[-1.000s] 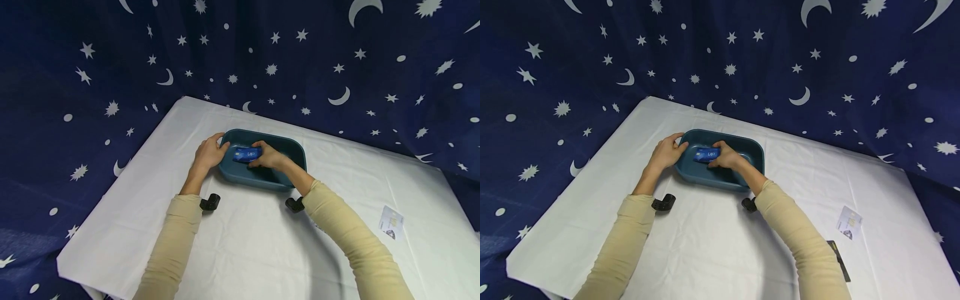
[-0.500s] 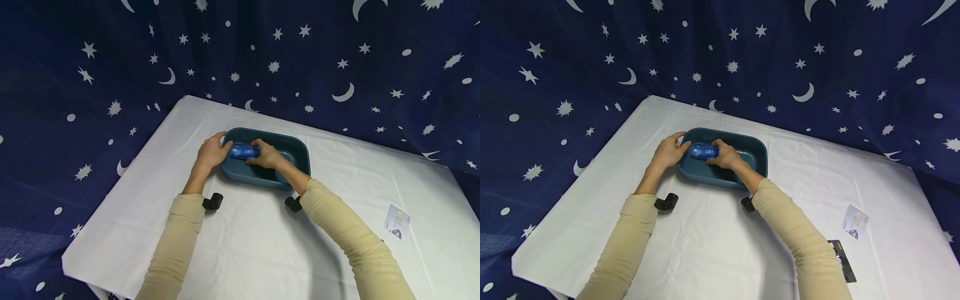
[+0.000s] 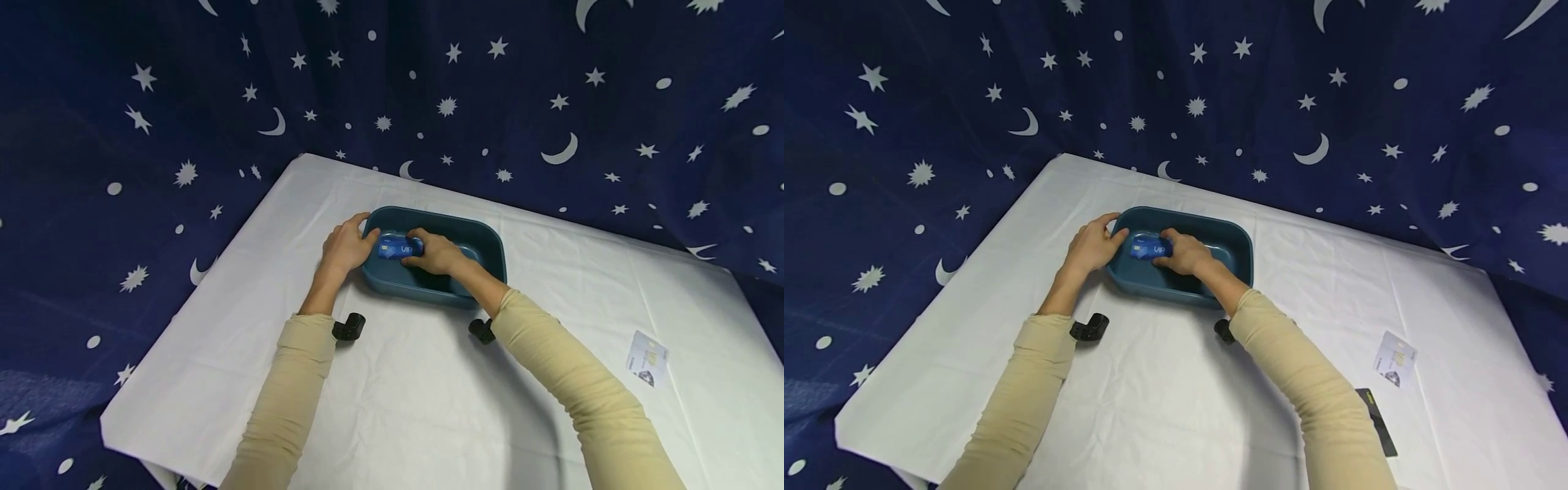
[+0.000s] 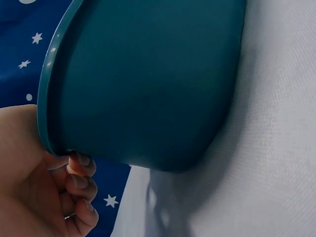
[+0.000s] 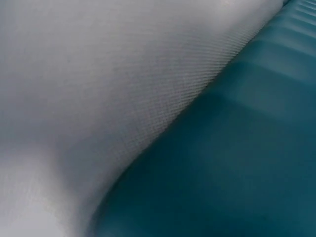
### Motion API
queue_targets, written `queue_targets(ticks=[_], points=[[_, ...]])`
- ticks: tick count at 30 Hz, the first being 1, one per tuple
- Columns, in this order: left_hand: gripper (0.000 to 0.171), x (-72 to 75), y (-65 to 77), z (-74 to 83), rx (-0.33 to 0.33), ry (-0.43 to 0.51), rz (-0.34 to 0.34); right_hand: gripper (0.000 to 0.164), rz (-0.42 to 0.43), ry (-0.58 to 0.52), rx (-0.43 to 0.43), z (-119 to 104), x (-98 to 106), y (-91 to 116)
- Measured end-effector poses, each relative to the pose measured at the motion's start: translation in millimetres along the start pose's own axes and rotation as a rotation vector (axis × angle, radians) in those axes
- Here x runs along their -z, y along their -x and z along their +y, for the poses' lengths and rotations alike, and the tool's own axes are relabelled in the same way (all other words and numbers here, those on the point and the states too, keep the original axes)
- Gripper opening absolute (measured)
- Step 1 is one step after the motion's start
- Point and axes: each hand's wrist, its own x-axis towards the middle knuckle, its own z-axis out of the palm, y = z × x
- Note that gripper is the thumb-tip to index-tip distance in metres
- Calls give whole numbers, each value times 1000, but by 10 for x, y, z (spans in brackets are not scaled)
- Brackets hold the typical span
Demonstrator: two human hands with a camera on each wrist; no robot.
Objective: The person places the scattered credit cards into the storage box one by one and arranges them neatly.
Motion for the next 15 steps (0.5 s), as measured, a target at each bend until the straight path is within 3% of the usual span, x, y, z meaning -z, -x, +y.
queue_targets(ticks=[8, 15], points=[[49, -2, -1, 15, 2, -8, 3, 61, 12, -16, 64, 59, 11, -5], [50, -3, 12, 22, 5, -16, -5, 69, -6, -2, 68, 66, 13, 8]])
